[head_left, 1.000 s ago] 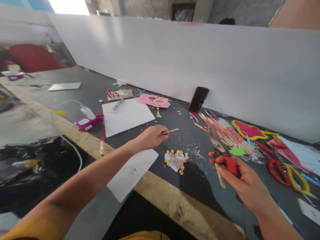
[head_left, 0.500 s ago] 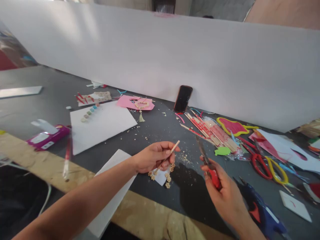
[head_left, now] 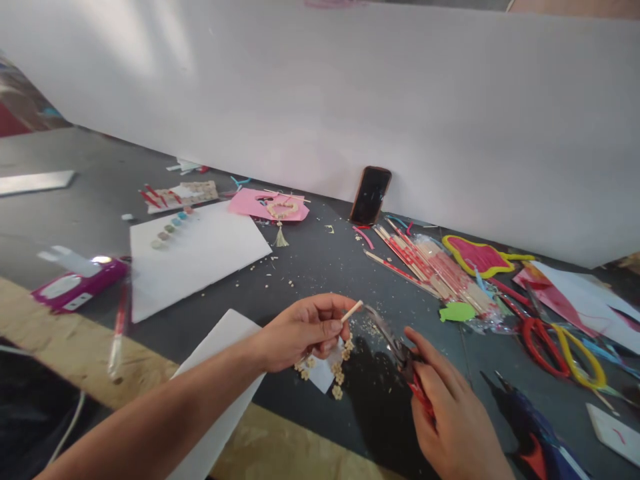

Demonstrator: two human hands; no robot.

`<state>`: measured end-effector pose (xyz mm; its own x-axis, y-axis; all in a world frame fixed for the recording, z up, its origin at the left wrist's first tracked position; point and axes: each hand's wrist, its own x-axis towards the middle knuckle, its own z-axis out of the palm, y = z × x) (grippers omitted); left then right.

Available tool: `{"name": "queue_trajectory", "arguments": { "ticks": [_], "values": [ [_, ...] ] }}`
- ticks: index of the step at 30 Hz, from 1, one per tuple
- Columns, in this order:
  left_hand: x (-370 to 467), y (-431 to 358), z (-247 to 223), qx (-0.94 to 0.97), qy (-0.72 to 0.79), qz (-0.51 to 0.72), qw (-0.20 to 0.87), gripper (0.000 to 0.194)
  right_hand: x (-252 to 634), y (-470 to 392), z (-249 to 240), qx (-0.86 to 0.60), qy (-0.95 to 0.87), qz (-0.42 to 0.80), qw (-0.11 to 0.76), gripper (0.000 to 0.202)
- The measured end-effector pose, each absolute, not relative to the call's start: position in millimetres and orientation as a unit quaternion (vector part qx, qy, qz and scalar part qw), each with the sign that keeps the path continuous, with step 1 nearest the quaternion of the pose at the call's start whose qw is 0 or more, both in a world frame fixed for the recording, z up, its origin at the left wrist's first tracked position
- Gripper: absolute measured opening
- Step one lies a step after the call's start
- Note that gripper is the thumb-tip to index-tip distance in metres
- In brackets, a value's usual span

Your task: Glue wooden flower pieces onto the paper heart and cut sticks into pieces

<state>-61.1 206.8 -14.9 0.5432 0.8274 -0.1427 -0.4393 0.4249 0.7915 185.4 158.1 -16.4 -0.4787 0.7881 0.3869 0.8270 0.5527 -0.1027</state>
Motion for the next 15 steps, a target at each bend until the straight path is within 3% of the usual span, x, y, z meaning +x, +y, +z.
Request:
{"name": "queue_trajectory", "arguments": {
  "ticks": [15],
  "values": [
    [-59.3, 209.0, -25.7, 0.398, 0.257, 0.415, 0.777, 0.023, 182.1, 156.5, -15.0, -0.464, -0.865, -0.074, 0.177, 0.018]
  ]
}}
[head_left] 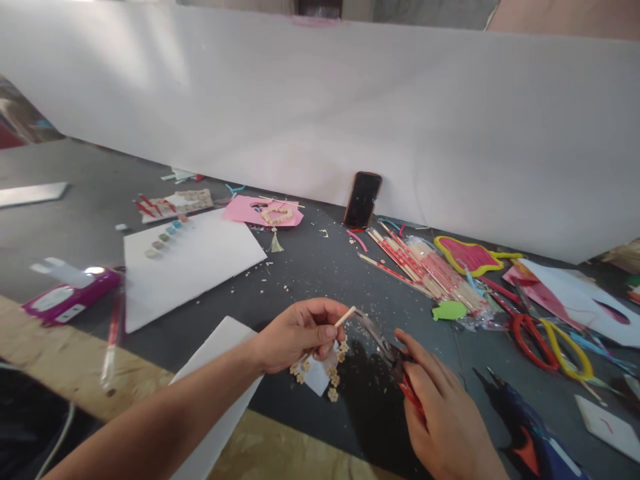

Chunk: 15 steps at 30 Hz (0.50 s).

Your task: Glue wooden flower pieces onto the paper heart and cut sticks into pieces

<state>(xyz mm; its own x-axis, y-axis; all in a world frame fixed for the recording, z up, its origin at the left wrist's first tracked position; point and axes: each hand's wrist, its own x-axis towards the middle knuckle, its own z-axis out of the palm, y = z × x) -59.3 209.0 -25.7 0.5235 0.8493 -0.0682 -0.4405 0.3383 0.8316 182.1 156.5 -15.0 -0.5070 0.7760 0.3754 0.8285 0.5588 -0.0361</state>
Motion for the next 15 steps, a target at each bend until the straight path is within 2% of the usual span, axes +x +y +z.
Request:
{"name": "queue_trajectory", "arguments": {
  "ticks": [15],
  "values": [
    [-54.9, 206.7, -22.7, 0.409, 0.278, 0.383, 0.780, 0.027, 177.2, 153.5, -13.2, -0.458, -0.868, -0.060, 0.182, 0.019]
  ]
}}
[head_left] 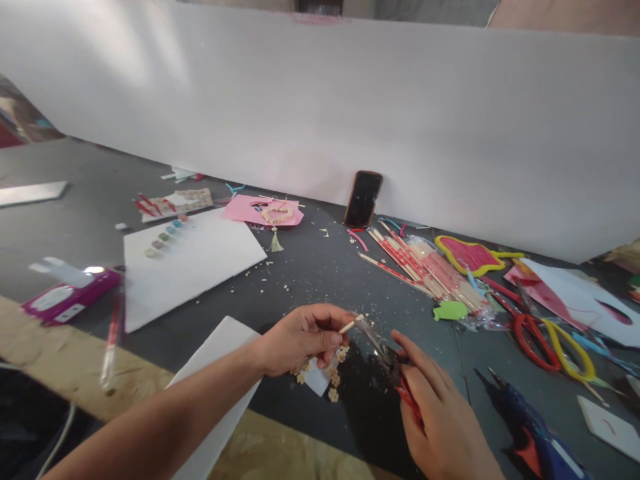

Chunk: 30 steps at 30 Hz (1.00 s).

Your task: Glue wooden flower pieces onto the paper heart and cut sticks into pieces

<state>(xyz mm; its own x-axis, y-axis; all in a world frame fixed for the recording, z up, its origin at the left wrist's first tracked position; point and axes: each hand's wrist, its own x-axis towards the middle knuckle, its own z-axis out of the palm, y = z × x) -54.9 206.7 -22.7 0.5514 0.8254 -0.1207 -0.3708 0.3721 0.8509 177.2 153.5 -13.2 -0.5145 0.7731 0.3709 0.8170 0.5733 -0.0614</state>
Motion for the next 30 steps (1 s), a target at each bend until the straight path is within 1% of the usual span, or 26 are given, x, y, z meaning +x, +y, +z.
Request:
{"name": "queue_trajectory", "arguments": {
  "ticks": [7, 10, 13, 15, 19, 24, 30],
  "values": [
    [-55.6, 206.0, -24.1, 0.411, 0.259, 0.380, 0.787, 0.023, 179.6, 151.8, -17.2, -0.452, -0.871, -0.022, 0.190, 0.024],
    [-56.7, 204.1, -23.7, 0.412, 0.263, 0.381, 0.785, 0.022, 180.9, 149.3, -20.0, -0.475, -0.857, 0.010, 0.201, 0.026],
    [-56.7, 202.3, -23.0, 0.400, 0.271, 0.374, 0.792, 0.024, 181.3, 148.0, -21.9, -0.521, -0.824, 0.055, 0.214, 0.042],
    [-55.6, 201.4, -22.4, 0.397, 0.272, 0.368, 0.796, 0.025, 181.7, 148.6, -21.9, -0.520, -0.827, 0.068, 0.205, 0.048],
    [-52.7, 200.2, -22.2, 0.398, 0.260, 0.362, 0.802, 0.025, 182.6, 150.9, -20.1, -0.478, -0.860, 0.065, 0.168, 0.043],
    [-51.2, 198.3, -24.0, 0.389, 0.250, 0.360, 0.810, 0.026, 183.6, 148.2, -20.0, -0.490, -0.854, 0.084, 0.155, 0.039],
    [-48.2, 196.8, -24.4, 0.382, 0.251, 0.370, 0.809, 0.027, 183.5, 145.7, -19.5, -0.501, -0.851, 0.070, 0.140, 0.040]
  ]
}}
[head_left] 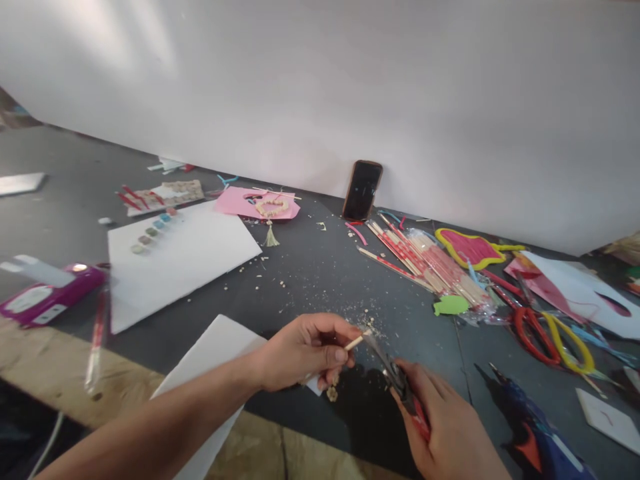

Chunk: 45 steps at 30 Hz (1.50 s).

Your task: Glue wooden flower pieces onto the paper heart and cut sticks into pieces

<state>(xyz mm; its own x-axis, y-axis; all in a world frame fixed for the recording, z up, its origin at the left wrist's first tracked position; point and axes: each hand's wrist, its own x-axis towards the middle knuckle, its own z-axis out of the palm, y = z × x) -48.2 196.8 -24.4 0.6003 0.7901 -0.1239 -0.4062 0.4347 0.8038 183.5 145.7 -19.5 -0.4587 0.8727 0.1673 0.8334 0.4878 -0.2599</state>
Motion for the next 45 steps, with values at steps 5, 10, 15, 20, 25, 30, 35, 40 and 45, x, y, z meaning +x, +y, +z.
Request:
{"name": "queue_trajectory", "arguments": {
  "ticks": [5, 10, 15, 20, 25, 30, 35, 40, 45],
  "values": [
    [-47.7, 196.4, -16.4, 0.390, 0.303, 0.375, 0.784, 0.027, 180.2, 149.8, -17.2, -0.497, -0.855, 0.056, 0.136, 0.045],
    [-49.6, 194.4, -17.4, 0.419, 0.303, 0.349, 0.782, 0.028, 180.5, 150.0, -18.3, -0.502, -0.853, 0.044, 0.133, 0.059],
    [-50.7, 193.8, -23.2, 0.427, 0.283, 0.328, 0.794, 0.027, 179.5, 148.3, -19.1, -0.480, -0.865, 0.032, 0.143, 0.061],
    [-51.1, 194.4, -23.3, 0.413, 0.284, 0.317, 0.805, 0.024, 177.5, 148.6, -17.1, -0.461, -0.873, 0.029, 0.155, 0.052],
    [-49.3, 192.6, -22.3, 0.391, 0.294, 0.318, 0.812, 0.027, 179.7, 145.1, -14.8, -0.471, -0.871, 0.049, 0.127, 0.050],
    [-48.4, 192.2, -16.3, 0.399, 0.300, 0.326, 0.803, 0.031, 178.4, 143.9, -13.7, -0.494, -0.857, 0.057, 0.136, 0.046],
    [-48.4, 194.3, -15.9, 0.414, 0.353, 0.346, 0.765, 0.027, 177.3, 149.6, -16.0, -0.490, -0.858, 0.031, 0.149, 0.051],
    [-47.9, 194.4, -19.3, 0.427, 0.350, 0.332, 0.765, 0.026, 179.1, 149.7, -17.2, -0.501, -0.854, 0.045, 0.135, 0.058],
    [-48.4, 194.8, -12.3, 0.413, 0.337, 0.304, 0.790, 0.023, 178.5, 149.6, -17.0, -0.487, -0.859, 0.052, 0.147, 0.060]
  ]
}}
